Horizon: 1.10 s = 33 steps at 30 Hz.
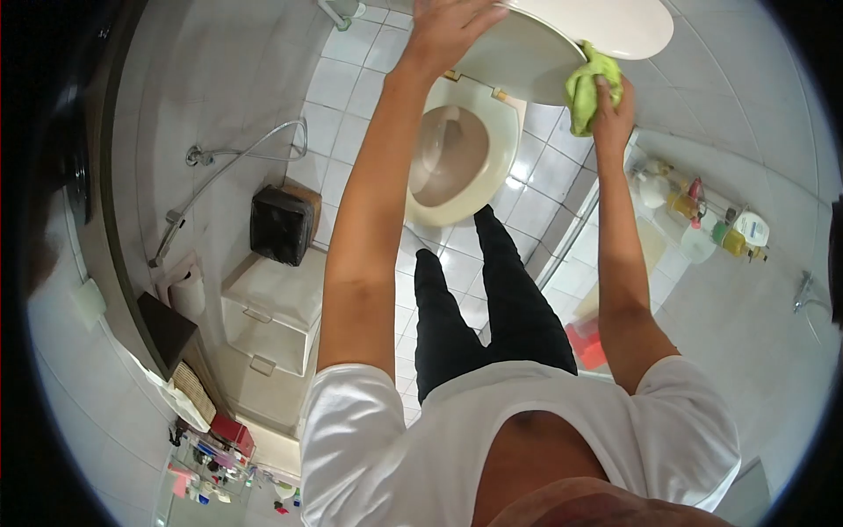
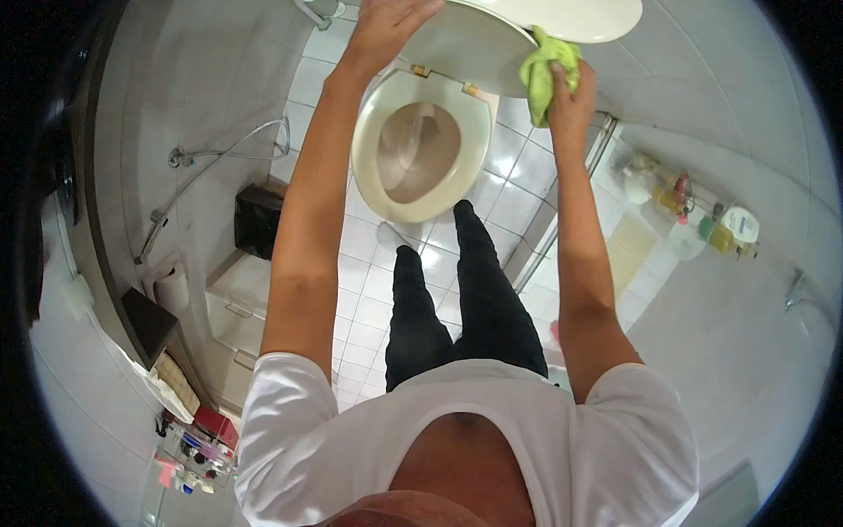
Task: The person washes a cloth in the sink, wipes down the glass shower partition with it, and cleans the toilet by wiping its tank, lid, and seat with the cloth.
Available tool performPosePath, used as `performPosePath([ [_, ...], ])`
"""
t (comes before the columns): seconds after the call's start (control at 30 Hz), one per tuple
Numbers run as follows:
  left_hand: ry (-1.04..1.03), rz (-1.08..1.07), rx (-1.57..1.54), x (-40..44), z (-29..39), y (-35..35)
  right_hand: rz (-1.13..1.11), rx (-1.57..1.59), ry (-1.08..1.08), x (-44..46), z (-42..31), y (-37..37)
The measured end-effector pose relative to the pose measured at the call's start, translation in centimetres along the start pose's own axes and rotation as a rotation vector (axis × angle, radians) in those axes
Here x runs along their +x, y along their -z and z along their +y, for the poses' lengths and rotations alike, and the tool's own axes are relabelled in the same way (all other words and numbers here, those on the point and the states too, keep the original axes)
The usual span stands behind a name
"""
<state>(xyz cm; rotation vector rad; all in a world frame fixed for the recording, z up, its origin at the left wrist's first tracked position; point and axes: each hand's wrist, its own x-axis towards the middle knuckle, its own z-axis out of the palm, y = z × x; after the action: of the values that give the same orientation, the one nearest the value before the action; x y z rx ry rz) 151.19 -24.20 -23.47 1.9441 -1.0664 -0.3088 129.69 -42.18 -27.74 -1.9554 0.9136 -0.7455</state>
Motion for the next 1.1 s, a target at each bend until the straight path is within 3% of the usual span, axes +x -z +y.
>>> performPosePath([
  [0.13,0.032,-0.025,-0.159,2.2,0.1,-0.9,0.274,0.811,-0.448,-4.9,-3.1,0.9],
  [0.23,-0.032,0.027,-0.190,1.9,-0.2,-1.4,0.185,1.170,-0.626,-7.2,-3.4,-1.1],
  [0.33,-0.035,0.029,-0.227,2.0,-0.5,-2.0,0.202,1.439,-0.531,-4.4,-5.8,-5.9],
  [0.4,0.012,0.001,-0.295,1.9,0.1,-2.0,0.417,1.419,-0.398,-1.7,-8.9,-10.0],
  [0.43,0.005,-0.017,-0.305,1.9,0.0,-2.0,0.565,1.374,-0.483,-0.7,-8.9,-12.0],
  [0.5,-0.009,-0.048,-0.321,2.1,-0.3,-2.1,0.474,1.454,-0.515,-0.4,-5.4,-15.1],
  [0.57,-0.007,-0.036,-0.263,2.1,0.0,-2.2,0.623,1.584,-0.750,0.0,0.8,-19.6],
  [0.67,-0.022,-0.031,-0.215,2.2,-0.1,-2.1,0.308,1.719,-1.226,-0.9,10.4,-22.8],
  [0.77,0.008,-0.017,-0.276,2.1,-0.2,-2.5,0.195,1.735,-1.341,-0.3,4.3,-18.9],
  [0.9,0.097,-0.065,-0.301,2.1,0.8,-1.9,0.085,2.027,-1.131,0.2,-7.7,-19.5],
  [0.93,0.117,-0.080,-0.298,2.1,0.9,-1.7,0.100,1.953,-1.198,0.7,-8.2,-19.1],
  [1.03,0.106,-0.090,-0.269,2.6,0.5,-1.6,0.109,1.866,-1.359,1.8,-6.6,-19.0],
  [1.1,0.049,-0.063,-0.212,2.3,0.7,-1.8,-0.170,1.780,-1.292,1.3,0.4,-20.6],
])
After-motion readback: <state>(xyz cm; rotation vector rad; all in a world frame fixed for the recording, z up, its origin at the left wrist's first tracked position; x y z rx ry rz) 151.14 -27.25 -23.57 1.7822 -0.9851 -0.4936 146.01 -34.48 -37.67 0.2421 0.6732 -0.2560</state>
